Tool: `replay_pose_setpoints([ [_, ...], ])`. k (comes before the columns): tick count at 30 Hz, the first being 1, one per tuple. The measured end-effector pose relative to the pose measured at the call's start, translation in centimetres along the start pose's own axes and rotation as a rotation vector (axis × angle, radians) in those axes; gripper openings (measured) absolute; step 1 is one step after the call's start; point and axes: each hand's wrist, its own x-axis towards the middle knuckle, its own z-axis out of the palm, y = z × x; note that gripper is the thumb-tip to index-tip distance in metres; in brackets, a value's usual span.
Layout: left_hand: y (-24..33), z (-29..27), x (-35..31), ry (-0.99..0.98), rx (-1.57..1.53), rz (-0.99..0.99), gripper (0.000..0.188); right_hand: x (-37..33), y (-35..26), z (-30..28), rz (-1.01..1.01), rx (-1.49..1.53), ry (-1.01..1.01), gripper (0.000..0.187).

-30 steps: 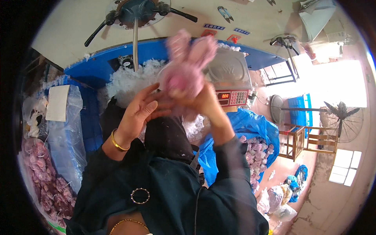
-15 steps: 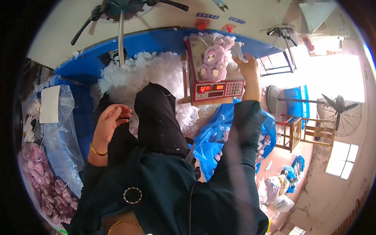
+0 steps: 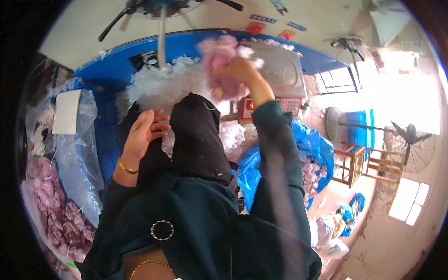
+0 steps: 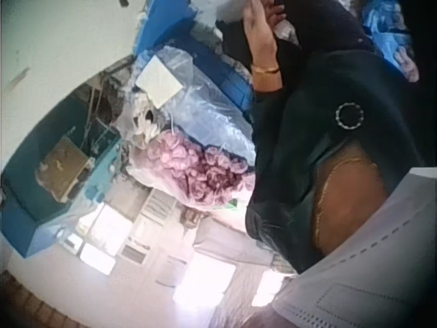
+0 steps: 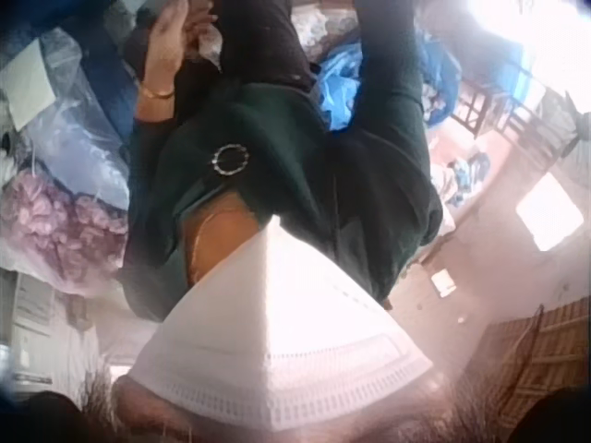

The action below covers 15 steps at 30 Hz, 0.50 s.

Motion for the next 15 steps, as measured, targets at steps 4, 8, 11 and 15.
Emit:
replay_pose_setpoints([
  [4,-3.9,-2.4,2.6,-0.144,-0.203,0.062,0.043,-8.0,-11.2,1.8,-0.402,0.564,-0.634,0.075],
  [8,-2.3,-1.5,1.8,-0.022,-0.059,0.672,0.03,-11.7,-12.9,2.2,-0.501,0.567,-0.337,0.068],
  [11,0.6,-1.6,-1.4,0.089,0.093,0.31,0.011,-12.6,-9.3,-0.1,-0.571,0.329,-0.22,0.044],
  [15,-1.1,-8.8,-1.3,0.257,1.067,0.465,0.054,-13.6,-1.9,-1.5,-0.238,0.255,-0.156,0.039],
])
